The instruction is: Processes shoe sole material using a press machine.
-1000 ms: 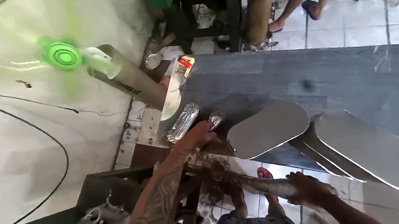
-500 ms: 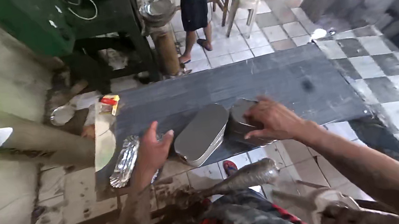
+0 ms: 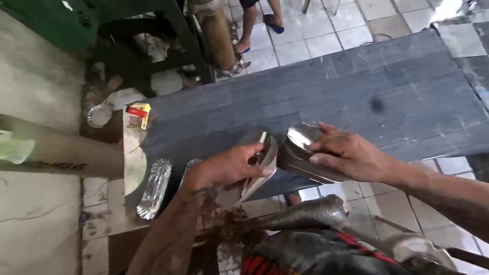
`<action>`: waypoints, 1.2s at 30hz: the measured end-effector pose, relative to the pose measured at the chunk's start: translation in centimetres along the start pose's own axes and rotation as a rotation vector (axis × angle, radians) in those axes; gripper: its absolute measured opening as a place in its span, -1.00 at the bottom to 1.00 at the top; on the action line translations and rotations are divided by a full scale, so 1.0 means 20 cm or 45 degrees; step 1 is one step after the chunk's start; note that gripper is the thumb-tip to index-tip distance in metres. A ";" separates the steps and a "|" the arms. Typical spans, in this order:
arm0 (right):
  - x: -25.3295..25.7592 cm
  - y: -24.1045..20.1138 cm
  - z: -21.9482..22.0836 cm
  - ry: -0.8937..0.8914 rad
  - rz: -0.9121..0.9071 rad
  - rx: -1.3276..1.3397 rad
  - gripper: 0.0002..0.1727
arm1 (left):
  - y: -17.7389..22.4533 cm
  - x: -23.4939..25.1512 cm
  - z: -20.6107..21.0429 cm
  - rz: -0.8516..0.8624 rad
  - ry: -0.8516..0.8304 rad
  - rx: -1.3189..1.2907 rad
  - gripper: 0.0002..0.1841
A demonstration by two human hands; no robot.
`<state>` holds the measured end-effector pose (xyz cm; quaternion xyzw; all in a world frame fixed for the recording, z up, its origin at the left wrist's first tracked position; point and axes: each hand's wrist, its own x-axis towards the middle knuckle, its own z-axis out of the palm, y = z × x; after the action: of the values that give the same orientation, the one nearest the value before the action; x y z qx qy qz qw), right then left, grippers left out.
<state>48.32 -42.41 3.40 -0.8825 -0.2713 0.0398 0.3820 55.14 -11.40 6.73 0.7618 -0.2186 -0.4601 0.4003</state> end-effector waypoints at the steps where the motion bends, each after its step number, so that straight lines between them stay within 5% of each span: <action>1: -0.01 0.00 0.02 0.035 -0.021 -0.022 -0.68 | 0.01 0.00 0.00 -0.024 -0.032 -0.068 -0.55; 7: -0.03 -0.05 0.06 0.051 -0.091 -0.205 -0.74 | 0.01 0.02 -0.01 0.040 0.001 -0.014 -0.43; 12: -0.09 -0.25 0.07 0.203 -0.135 -0.624 -0.69 | 0.13 -0.24 0.28 0.136 0.680 0.605 -0.63; 14: -0.12 -0.45 0.10 0.426 -0.090 -0.211 -0.66 | 0.14 -0.44 0.41 0.397 0.903 0.198 -0.62; 16: -0.12 -0.62 0.23 0.512 0.141 0.647 -0.62 | 0.09 -0.54 0.55 0.526 1.000 -0.575 -0.73; 18: -0.10 -0.75 0.43 0.560 0.438 1.303 -0.60 | 0.00 -0.53 0.67 0.380 0.997 -1.130 -0.76; 21: -0.13 -0.78 0.61 0.260 0.505 1.592 -0.68 | -0.13 -0.54 0.81 0.232 0.937 -1.583 -0.73; 23: -0.17 -0.74 0.59 -0.077 0.336 1.756 -0.68 | -0.20 -0.54 0.92 0.487 0.935 -1.813 -0.73; 26: -0.17 -0.73 0.64 -0.177 0.178 1.975 -0.68 | -0.28 -0.38 1.07 1.118 0.818 -1.946 -0.74; 27: -0.18 -0.70 0.66 -0.144 0.208 1.919 -0.69 | -0.31 -0.34 1.09 1.083 0.824 -1.942 -0.78; 29: -0.28 -0.51 0.71 -0.115 0.246 1.454 -0.74 | -0.48 -0.26 1.13 0.615 0.823 -1.701 -0.81; 31: -0.46 -0.24 0.76 -0.249 0.115 0.672 -0.73 | -0.71 -0.10 1.15 0.135 0.537 -1.059 -0.74; 33: -0.66 -0.05 0.76 -0.557 0.077 0.157 -0.70 | -0.94 0.22 1.21 -0.076 0.265 -0.470 -0.64; 36: -0.89 0.04 0.73 -1.094 0.427 -0.129 -0.54 | -1.09 0.69 1.29 -0.386 0.206 -0.135 -0.39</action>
<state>29.53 -42.51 -9.88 -0.8353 -0.2603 0.4497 0.1795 38.45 -18.85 -24.84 0.7984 -0.0438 -0.4631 0.3823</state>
